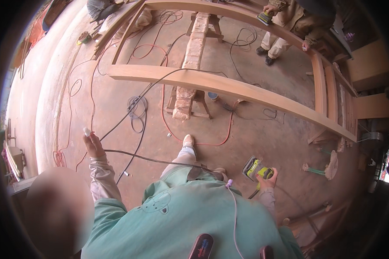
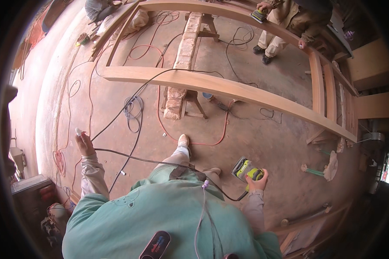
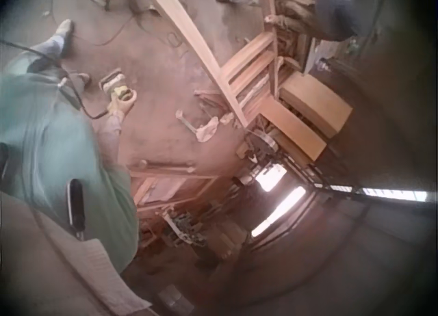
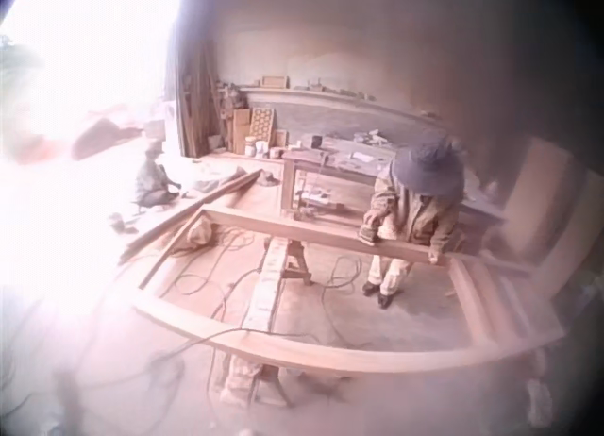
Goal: The person uses a corded electric sander to smooth the surfaces of wooden planks in a workshop. They move the sander along the length of the wood, repositioning the planks as needed to access different areas.
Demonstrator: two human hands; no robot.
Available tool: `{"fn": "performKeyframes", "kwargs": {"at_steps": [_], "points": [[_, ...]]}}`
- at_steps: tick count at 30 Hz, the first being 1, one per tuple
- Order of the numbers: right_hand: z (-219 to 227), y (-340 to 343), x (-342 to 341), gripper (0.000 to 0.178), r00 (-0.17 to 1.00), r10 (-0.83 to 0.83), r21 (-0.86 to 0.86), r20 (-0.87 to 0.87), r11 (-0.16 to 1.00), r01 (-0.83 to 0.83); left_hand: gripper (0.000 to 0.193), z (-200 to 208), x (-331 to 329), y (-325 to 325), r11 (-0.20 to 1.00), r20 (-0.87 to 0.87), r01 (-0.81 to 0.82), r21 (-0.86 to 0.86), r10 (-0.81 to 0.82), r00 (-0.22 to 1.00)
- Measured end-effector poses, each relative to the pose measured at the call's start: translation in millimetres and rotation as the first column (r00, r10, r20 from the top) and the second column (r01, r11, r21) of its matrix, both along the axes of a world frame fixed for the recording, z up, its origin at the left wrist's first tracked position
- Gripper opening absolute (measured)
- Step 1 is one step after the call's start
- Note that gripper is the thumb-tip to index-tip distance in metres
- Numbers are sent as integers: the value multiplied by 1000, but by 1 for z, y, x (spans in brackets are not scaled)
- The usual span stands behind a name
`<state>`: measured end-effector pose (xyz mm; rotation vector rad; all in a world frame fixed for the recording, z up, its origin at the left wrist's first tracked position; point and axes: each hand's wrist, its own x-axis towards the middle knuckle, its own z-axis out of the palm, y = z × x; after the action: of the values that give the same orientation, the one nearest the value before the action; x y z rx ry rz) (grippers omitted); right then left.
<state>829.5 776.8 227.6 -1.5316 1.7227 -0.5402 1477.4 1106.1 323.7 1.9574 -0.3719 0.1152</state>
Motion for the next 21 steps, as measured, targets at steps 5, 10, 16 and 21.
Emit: {"fn": "performKeyframes", "kwargs": {"at_steps": [5, 10, 16, 21], "points": [[60, -16, 134, 83, 968, 176, -57, -178, 980, -189, 29, -11, 37, -12, 995, -121, -10, -98, -2, 993], [79, -47, 198, 80, 917, 333, -102, -218, 927, -361, 35, -9, 54, -32, 994, -107, -72, -83, 63, 992], [86, -111, 284, 78, 843, 464, -111, -271, 855, -506, 40, -11, 48, -27, 994, -113, -109, 7, 109, 988], [70, -169, 358, 77, 771, 593, -116, -234, 770, -627, 42, -5, 49, -51, 982, -180, -187, 23, 188, 965]]}}
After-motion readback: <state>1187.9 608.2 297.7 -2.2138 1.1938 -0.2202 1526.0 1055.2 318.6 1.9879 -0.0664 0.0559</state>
